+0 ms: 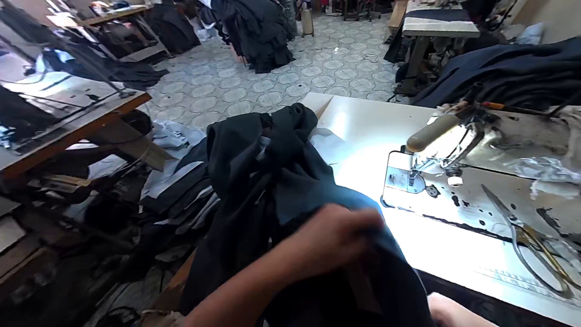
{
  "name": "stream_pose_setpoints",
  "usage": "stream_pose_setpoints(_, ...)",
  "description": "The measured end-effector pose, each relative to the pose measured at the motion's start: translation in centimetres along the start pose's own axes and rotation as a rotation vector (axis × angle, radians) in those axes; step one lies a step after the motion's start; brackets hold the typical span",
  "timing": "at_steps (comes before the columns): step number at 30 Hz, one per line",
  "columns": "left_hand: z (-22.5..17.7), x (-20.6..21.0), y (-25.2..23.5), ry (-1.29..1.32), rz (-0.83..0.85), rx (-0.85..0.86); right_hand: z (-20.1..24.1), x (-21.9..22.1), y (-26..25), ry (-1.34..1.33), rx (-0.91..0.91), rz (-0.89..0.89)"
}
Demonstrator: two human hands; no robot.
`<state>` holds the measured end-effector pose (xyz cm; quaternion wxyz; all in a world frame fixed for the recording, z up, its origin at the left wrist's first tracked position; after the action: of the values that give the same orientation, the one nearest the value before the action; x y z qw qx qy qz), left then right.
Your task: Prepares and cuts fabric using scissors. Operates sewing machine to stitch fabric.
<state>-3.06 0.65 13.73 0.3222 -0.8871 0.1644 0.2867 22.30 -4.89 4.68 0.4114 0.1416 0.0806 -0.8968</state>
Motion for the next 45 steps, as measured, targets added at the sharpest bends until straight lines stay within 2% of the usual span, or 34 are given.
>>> stream_pose_setpoints(2, 2.0, -2.5, -1.4, -0.138, -0.188, -0.17, -0.2, -1.6, 0.4, 0.081, 0.161, -0.216)
stream_pose_setpoints(3, 3.8, -4.1, -1.8, -0.138, -0.254, -0.182, 0.7, -3.4, 0.4, 0.167, 0.097, -0.402)
stream_pose_setpoints(5, 7.2, -7.2, -2.1, -0.12, -0.339, -0.071, 3.5, -7.6, -0.6, 0.415, -0.159, -0.734)
stream_pose_setpoints(7, 9.8, -10.0, -1.7, -0.214, -0.39, 0.015, 5.6, -10.2, -2.4, 0.616, -0.302, -0.919)
stream_pose_setpoints(9, 11.9, -11.7, 0.0, -0.427, -0.413, -0.025, 4.6, -10.0, -4.8, 0.771, -0.349, -0.925)
stream_pose_setpoints(11, 13.9, -12.1, 3.0, -0.643, -0.341, -0.175, 0.7, -7.0, -6.3, 0.877, -0.33, -0.842)
stream_pose_setpoints(12, 14.3, -12.0, 4.6, -0.742, -0.244, -0.333, -1.4, -5.0, -6.5, 0.92, -0.308, -0.784)
stream_pose_setpoints(14, 12.7, -11.2, 5.9, -0.824, 0.079, -0.862, -4.9, -1.3, -6.1, 0.864, -0.233, -0.632)
stream_pose_setpoints(15, 12.1, -10.7, 6.6, -0.827, 0.141, -0.996, -6.1, 0.0, -5.9, 0.79, -0.224, -0.589)
stream_pose_setpoints(16, 11.3, -9.9, 7.4, -0.812, 0.11, -0.983, -6.8, 0.7, -5.5, 0.733, -0.234, -0.591)
stream_pose_setpoints(18, 6.9, -7.2, 7.5, -0.741, 0.076, -0.799, -7.0, 0.4, -4.5, 0.594, -0.206, -0.636)
stream_pose_setpoints(20, 1.9, -2.9, 5.4, -0.64, 0.157, -0.553, -6.5, -2.4, -2.5, 0.464, -0.05, -0.762)
stream_pose_setpoints(21, 0.7, -0.1, 4.6, -0.576, 0.197, -0.433, -6.3, -4.3, -0.9, 0.487, 0.056, -0.859)
stream_pose_setpoints(22, 0.6, 3.1, 4.2, -0.521, 0.211, -0.305, -6.1, -6.3, 0.8, 0.575, 0.127, -0.948)
stream_pose_setpoints(24, 2.9, 9.5, 4.2, -0.467, 0.106, -0.03, -5.6, -9.9, 4.5, 0.842, 0.231, -1.101)
stream_pose_setpoints(26, 5.3, 13.4, 4.1, -0.414, 0.061, 0.091, -5.4, -11.7, 7.9, 0.978, 0.484, -1.097)
stream_pose_setpoints(28, 6.4, 14.1, 3.5, -0.306, 0.161, 0.162, -6.0, -12.0, 10.0, 0.936, 0.755, -1.002)
stream_pose_setpoints(31, 7.5, 12.0, 0.5, -0.184, 0.292, 0.284, -6.5, -11.7, 11.5, 0.966, 0.804, -0.977)
stream_pose_setpoints(33, 9.7, 11.1, -1.8, -0.275, 0.321, 0.256, -5.9, -12.1, 11.9, 0.94, 0.853, -0.931)
stream_pose_setpoints(35, 11.2, 12.2, -2.5, -0.312, 0.512, 0.082, -5.1, -12.3, 12.4, 0.904, 0.906, -0.905)
stream_pose_setpoints(37, 9.8, 14.8, -2.0, -0.282, 0.586, 0.016, -3.9, -11.3, 13.1, 0.84, 0.857, -0.907)
stream_pose_setpoints(41, 4.7, 20.2, -1.6, -0.297, 0.443, -0.034, -1.1, -5.3, 14.3, 0.321, 0.725, -0.858)
stream_pose_setpoints(43, 4.1, 22.1, -3.1, -0.303, 0.397, -0.094, -0.2, -2.3, 15.3, 0.018, 0.711, -0.8)
stream_pose_setpoints(45, 4.3, 23.3, -4.3, -0.312, 0.389, -0.146, 0.3, -0.3, 16.6, -0.141, 0.737, -0.682)
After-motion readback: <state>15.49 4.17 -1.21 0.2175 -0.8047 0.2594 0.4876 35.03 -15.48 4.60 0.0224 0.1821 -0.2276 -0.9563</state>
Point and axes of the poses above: each hand's wrist, its own y-axis away from the middle knuckle, its own x-axis out of the palm, z = x × y, the point moved 2 cm from there along -y, towards the middle knuckle, and after that the axes turned 5 degrees about -z, right-handed, at the moved point
